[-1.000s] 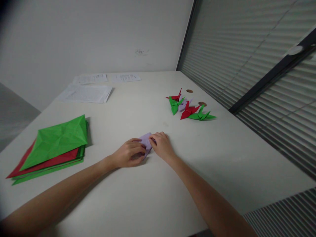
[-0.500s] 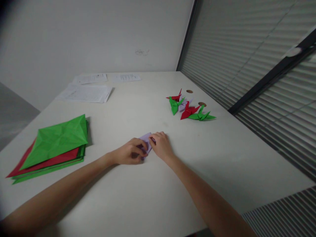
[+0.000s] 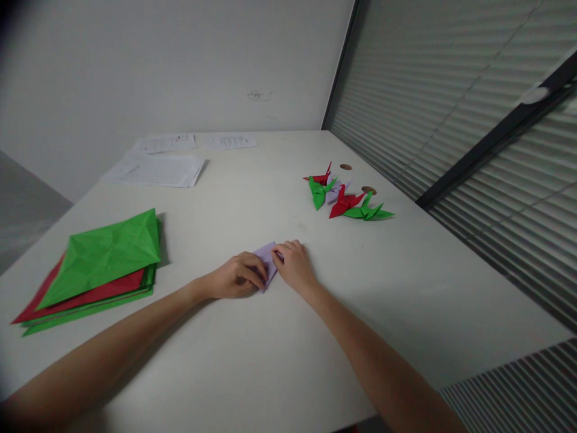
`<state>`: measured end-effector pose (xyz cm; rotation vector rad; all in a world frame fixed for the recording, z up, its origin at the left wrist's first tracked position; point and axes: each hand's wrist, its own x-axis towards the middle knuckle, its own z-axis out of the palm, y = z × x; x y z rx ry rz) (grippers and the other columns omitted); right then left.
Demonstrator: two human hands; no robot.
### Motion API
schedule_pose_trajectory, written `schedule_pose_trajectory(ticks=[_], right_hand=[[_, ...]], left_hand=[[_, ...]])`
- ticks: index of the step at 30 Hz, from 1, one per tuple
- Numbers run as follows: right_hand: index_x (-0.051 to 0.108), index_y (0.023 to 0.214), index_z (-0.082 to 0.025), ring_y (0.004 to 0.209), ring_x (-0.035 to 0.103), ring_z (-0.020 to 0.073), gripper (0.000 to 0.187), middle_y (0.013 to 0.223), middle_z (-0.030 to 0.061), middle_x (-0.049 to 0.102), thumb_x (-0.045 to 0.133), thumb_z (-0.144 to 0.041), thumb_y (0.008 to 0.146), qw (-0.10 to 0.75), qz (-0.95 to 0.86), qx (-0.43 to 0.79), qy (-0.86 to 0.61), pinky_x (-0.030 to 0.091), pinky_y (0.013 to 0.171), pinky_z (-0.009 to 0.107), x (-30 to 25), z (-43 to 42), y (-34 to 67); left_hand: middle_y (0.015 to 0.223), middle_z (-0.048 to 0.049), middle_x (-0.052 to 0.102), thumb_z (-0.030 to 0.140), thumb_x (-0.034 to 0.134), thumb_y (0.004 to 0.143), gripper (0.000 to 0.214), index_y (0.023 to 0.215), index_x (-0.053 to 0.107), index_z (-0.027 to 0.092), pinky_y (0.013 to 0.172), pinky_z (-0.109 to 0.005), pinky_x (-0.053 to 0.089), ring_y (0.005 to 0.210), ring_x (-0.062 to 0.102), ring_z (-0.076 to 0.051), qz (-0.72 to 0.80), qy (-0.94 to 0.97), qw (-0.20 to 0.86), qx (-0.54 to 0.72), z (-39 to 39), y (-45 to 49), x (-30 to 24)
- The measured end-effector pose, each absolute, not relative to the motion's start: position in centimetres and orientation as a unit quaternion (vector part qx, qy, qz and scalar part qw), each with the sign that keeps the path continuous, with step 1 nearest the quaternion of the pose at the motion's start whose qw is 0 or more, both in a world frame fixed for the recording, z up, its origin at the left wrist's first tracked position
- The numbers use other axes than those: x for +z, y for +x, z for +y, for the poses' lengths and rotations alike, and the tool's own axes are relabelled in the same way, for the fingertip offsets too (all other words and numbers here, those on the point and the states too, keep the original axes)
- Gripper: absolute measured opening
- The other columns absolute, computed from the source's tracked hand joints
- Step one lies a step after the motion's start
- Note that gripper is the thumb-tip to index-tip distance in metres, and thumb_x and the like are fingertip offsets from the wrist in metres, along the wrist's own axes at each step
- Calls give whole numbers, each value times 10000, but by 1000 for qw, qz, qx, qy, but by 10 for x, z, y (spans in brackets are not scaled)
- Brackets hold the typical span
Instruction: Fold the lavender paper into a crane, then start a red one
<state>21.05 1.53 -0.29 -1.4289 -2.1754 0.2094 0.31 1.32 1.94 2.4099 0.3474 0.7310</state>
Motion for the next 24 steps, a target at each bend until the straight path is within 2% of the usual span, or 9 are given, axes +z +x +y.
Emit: schedule_pose_trajectory(ticks=[4,12,14,20,24], right_hand=[[656,824,-218,866,537,241,118,865,70,682,560,-217,894,258,-805,74,-529,400,803,370,-3,16,210],[664,833,-217,824,541,231,151,818,64,670,532,-203,906,290,-798,97,-520,414,791,363,-6,18,215],[662,828,-220,829,543,232,160,817,62,669,526,-207,912,296,-798,98,-516,418,791,363,-8,19,217],[662,848,-210,851,540,234,151,840,67,672,527,-212,915,302,-796,108,-514,425,805,372,-8,19,218],[664,848,-213,855,541,239,152,842,70,675,525,-209,909,300,-797,105,-513,427,810,381,-7,18,217]], left_hand=[[964,-50,706,95,536,818,285,907,758,250,941,-343,439,947,636,-165,135,920,263,257,11,2,20],[955,-40,701,125,583,774,139,788,683,220,1064,-376,370,980,643,-181,109,949,201,215,4,3,23],[971,-43,701,108,555,747,187,838,678,216,1100,-390,340,987,650,-184,104,953,196,208,2,3,23],[1144,-40,701,65,485,691,512,1167,603,212,1140,-408,291,1100,628,-189,144,933,261,201,1,1,18],[1112,-55,702,68,494,704,472,1135,638,198,1114,-399,321,1059,635,-194,143,933,259,206,2,3,19]])
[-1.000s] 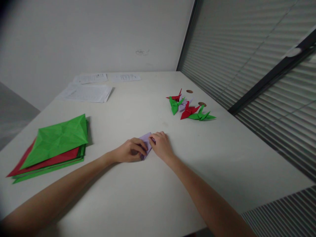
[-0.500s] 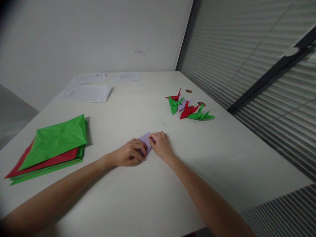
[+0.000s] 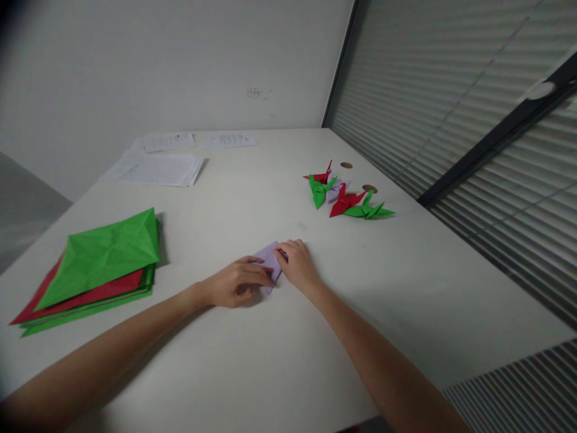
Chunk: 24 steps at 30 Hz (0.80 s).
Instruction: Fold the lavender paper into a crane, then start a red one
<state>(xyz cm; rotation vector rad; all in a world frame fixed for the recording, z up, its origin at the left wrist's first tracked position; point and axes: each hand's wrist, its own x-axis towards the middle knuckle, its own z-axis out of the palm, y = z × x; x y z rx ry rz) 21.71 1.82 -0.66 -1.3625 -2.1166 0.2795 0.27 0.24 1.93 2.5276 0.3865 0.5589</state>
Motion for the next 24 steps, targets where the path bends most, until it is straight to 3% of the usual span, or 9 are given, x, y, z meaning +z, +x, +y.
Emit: schedule_pose_trajectory(ticks=[5,16,24], right_hand=[[672,846,-210,859,543,243,160,851,78,680,524,-204,904,297,-797,102,-516,425,816,382,-8,19,217],[653,891,-210,836,536,231,126,851,60,678,529,-194,909,288,-793,92,-528,417,803,356,-3,16,214],[628,892,-204,845,531,237,94,858,63,674,538,-180,893,275,-792,94,-536,410,819,364,-2,15,212]], left_hand=[[981,-67,689,87,528,719,378,1032,701,210,1056,-376,375,1016,624,-200,130,938,238,215,0,5,24],[918,-51,668,131,583,744,202,874,717,208,1021,-386,389,1011,601,-205,117,944,221,215,-1,7,24],[1155,-79,621,138,634,740,184,868,743,211,1075,-387,361,1143,556,-218,118,936,241,230,2,6,19]])
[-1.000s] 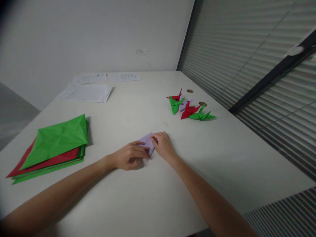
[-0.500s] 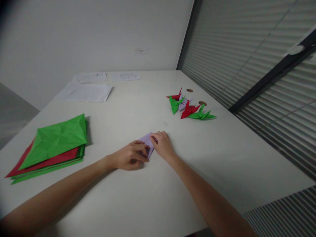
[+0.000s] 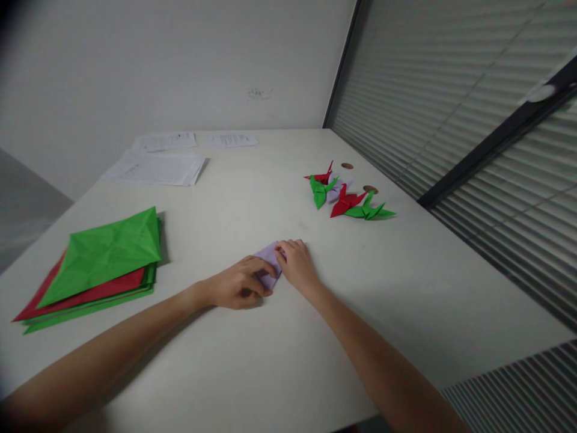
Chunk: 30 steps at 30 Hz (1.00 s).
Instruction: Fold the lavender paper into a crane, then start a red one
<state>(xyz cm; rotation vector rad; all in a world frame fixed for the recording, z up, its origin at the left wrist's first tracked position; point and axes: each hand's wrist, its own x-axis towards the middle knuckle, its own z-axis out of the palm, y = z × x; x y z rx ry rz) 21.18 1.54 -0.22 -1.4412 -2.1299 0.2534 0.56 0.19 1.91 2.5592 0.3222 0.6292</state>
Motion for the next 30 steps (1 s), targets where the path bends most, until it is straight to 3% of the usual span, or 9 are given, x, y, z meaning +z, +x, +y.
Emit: schedule_pose_trajectory(ticks=[6,15,21,30], right_hand=[[627,889,-207,847,522,242,108,855,64,667,522,-181,896,281,-793,87,-534,409,818,367,-6,16,212],[632,907,-203,862,509,247,120,867,68,654,513,-199,906,272,-797,75,-534,404,832,377,-8,16,213],[633,936,-206,878,501,245,144,907,74,653,490,-197,923,240,-809,60,-533,387,844,374,-6,15,212],[626,981,-212,897,479,245,168,948,75,638,467,-185,935,210,-814,41,-540,361,850,364,-4,13,210]], left_hand=[[1244,-100,582,150,656,740,180,866,766,218,1072,-399,374,1190,534,-242,128,933,246,231,3,5,18],[1156,-80,652,148,609,753,225,910,747,230,1071,-397,368,1130,578,-224,137,937,245,209,3,5,20],[1089,-89,676,76,502,737,533,1248,604,185,1008,-372,410,1040,600,-210,160,937,241,197,3,8,18],[1179,-89,623,123,543,737,372,1074,677,201,1079,-381,348,1173,539,-236,156,949,194,195,0,11,16]])
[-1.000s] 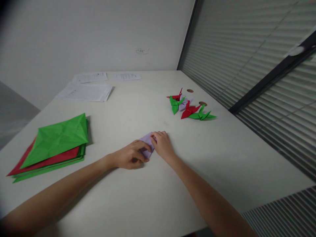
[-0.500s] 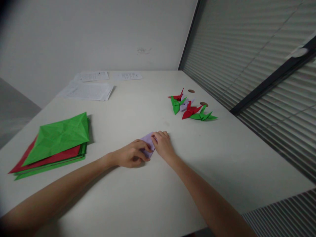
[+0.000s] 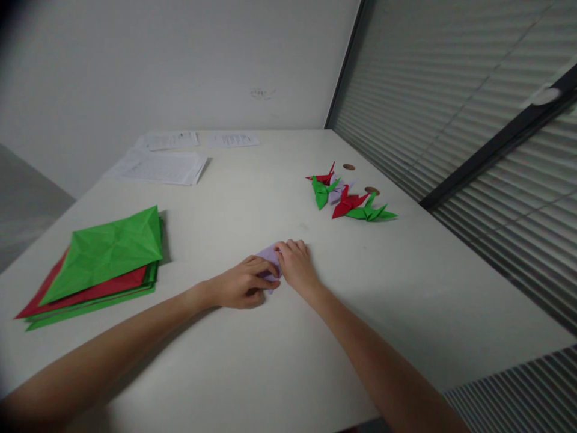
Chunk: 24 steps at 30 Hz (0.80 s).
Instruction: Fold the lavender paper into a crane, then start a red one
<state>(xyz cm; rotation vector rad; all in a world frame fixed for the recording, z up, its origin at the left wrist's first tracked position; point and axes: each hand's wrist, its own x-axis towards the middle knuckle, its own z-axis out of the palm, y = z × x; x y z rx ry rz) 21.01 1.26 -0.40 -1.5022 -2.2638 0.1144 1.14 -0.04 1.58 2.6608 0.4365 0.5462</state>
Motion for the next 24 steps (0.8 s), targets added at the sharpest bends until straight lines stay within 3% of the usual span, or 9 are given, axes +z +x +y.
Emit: schedule_pose_trajectory(ticks=[11,16,24], right_hand=[[626,1004,-222,906,471,258,190,971,78,636,454,-176,938,208,-813,44,-541,367,826,378,-4,12,209],[629,1003,-237,917,482,265,174,969,78,646,470,-203,941,191,-814,20,-549,355,793,383,-3,11,209],[639,1011,-251,926,480,285,151,954,86,631,511,-239,931,185,-802,-11,-568,340,767,389,-1,8,206]], left_hand=[[1237,-84,638,161,518,776,391,1147,632,204,1087,-404,338,1159,578,-225,159,956,174,175,-2,11,13],[1256,-111,626,167,500,793,504,1295,545,169,1083,-398,351,1163,574,-231,169,954,176,177,-3,12,15],[1296,-128,587,172,527,777,467,1238,597,148,1098,-395,340,1218,533,-248,159,961,146,173,-2,14,15]])
